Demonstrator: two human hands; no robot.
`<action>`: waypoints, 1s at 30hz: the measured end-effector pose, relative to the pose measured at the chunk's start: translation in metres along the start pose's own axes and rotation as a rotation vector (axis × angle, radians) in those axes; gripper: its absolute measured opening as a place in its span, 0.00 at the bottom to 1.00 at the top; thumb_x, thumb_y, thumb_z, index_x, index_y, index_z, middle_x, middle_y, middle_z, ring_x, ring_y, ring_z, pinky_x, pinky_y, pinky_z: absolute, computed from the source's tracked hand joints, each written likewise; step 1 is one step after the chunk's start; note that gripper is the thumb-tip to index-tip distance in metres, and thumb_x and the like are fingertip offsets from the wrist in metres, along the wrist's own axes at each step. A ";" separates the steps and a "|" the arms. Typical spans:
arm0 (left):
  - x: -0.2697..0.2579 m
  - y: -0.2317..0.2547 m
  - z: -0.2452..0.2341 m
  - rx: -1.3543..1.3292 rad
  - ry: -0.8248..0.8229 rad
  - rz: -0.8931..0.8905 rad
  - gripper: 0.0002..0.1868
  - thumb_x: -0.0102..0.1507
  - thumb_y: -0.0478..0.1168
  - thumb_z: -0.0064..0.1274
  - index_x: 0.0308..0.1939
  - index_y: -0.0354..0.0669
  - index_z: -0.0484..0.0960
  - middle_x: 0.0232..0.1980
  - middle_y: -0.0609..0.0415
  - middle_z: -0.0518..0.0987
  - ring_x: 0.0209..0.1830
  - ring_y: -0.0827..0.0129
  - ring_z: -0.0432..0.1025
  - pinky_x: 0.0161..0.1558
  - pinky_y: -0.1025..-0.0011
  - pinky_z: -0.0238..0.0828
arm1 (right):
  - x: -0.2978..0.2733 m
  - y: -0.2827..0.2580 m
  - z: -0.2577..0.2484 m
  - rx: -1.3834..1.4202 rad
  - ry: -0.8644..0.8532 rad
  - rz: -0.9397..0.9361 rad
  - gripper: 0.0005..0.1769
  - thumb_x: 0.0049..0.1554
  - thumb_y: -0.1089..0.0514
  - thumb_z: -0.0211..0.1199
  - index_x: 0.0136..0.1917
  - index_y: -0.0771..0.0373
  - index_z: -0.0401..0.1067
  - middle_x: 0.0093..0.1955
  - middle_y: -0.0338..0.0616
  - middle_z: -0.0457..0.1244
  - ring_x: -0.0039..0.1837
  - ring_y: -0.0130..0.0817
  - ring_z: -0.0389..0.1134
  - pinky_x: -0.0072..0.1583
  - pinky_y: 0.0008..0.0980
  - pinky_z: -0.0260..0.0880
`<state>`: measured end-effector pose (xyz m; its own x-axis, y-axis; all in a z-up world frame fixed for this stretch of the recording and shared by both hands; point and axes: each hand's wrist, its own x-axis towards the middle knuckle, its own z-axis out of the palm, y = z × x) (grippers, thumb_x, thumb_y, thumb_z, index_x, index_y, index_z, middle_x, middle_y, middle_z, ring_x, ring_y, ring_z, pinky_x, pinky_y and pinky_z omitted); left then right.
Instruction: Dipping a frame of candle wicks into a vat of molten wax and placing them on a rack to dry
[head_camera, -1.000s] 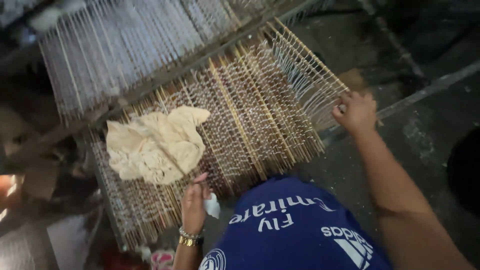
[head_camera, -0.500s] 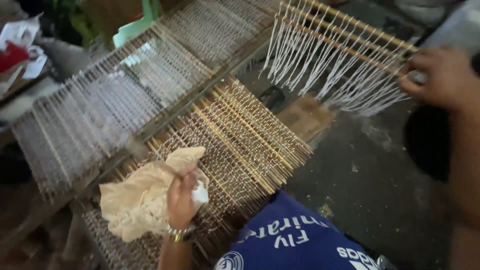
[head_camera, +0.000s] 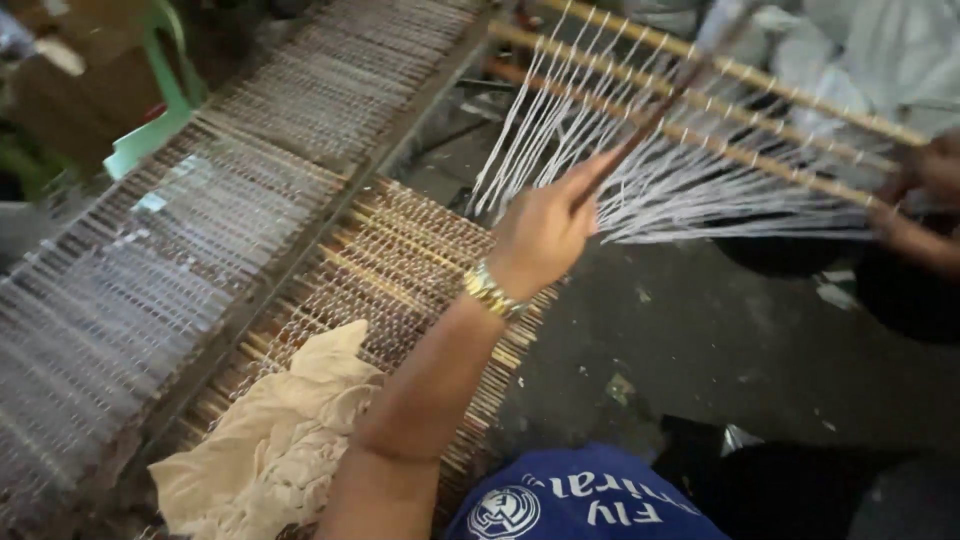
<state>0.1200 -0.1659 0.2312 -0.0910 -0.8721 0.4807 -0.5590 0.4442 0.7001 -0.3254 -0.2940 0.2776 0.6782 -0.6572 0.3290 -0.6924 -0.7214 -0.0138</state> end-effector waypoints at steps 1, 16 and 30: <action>0.007 0.011 0.008 0.173 -0.016 -0.027 0.29 0.72 0.38 0.46 0.76 0.66 0.62 0.22 0.67 0.76 0.12 0.81 0.52 0.15 0.80 0.46 | -0.022 0.002 0.003 0.043 0.013 0.030 0.12 0.56 0.48 0.69 0.46 0.57 0.74 0.44 0.47 0.60 0.43 0.41 0.62 0.52 0.39 0.63; -0.071 0.125 0.155 0.059 -0.214 0.224 0.24 0.67 0.30 0.44 0.67 0.54 0.73 0.21 0.58 0.74 0.13 0.70 0.60 0.17 0.70 0.49 | -0.276 -0.064 -0.045 -0.060 0.070 0.147 0.09 0.50 0.46 0.70 0.44 0.48 0.78 0.50 0.31 0.68 0.55 0.36 0.70 0.69 0.41 0.65; -0.114 0.206 0.213 0.029 -0.437 0.101 0.30 0.64 0.33 0.41 0.72 0.50 0.69 0.21 0.52 0.75 0.17 0.59 0.65 0.19 0.61 0.55 | -0.412 -0.115 -0.063 -0.177 0.052 0.261 0.05 0.52 0.46 0.69 0.42 0.42 0.78 0.48 0.27 0.67 0.56 0.30 0.71 0.73 0.42 0.61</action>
<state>-0.1601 -0.0183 0.2077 -0.4822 -0.8324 0.2731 -0.5521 0.5308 0.6430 -0.5406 0.0738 0.2028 0.4612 -0.8000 0.3837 -0.8767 -0.4774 0.0585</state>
